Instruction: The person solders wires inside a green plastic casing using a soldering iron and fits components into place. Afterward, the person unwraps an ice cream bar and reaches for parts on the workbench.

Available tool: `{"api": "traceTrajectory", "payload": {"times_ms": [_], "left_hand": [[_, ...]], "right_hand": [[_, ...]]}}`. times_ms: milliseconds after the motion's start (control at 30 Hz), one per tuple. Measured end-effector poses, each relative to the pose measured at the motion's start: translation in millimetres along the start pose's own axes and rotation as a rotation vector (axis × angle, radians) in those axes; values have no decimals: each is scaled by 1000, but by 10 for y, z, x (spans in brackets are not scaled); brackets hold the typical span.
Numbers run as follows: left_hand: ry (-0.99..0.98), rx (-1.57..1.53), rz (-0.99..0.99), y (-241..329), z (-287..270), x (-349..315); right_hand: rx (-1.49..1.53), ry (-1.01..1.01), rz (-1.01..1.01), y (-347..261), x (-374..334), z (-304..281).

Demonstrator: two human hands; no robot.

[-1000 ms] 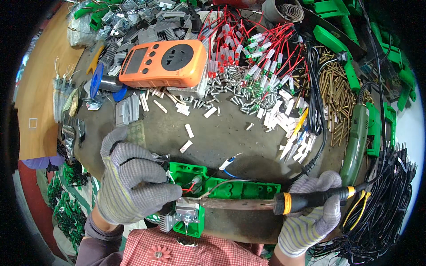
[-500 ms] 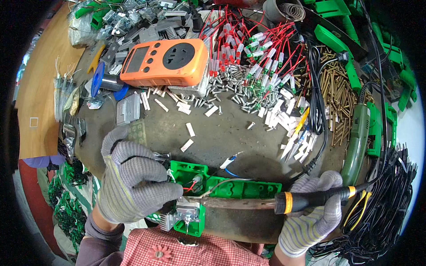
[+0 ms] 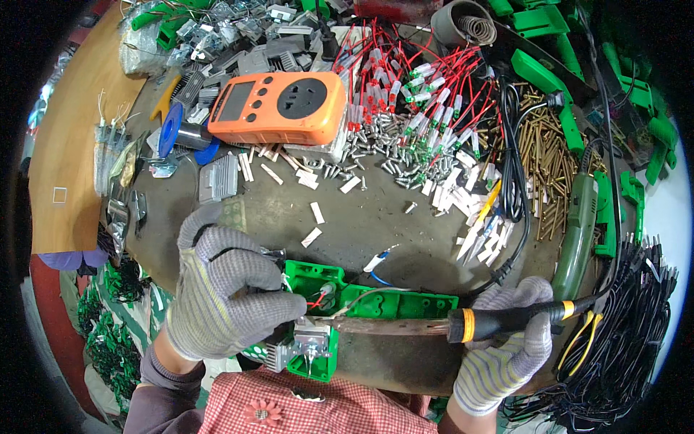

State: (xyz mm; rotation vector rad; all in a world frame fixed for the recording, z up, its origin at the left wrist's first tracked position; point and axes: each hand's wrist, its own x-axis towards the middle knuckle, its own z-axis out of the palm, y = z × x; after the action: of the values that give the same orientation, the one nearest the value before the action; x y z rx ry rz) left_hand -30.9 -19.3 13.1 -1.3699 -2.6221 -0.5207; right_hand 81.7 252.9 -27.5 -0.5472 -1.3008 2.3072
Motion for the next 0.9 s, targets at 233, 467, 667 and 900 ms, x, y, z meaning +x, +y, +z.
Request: {"api": "traceTrajectory", "payload": {"times_ms": [233,467,667,900], "left_hand": [[264,-441,-228,-110,-128,-98],[144,108,-338,-192,-109,-214],[295,-42,-455,-103,-136,-228],[109,-213,-171,191,-269,32]], "right_hand": [[-15,39,-31,33,1,-11],[100,316,-127,100,66,284],[54,30,-51,53,30,5],[41,-57,4,23,47,-127]]}}
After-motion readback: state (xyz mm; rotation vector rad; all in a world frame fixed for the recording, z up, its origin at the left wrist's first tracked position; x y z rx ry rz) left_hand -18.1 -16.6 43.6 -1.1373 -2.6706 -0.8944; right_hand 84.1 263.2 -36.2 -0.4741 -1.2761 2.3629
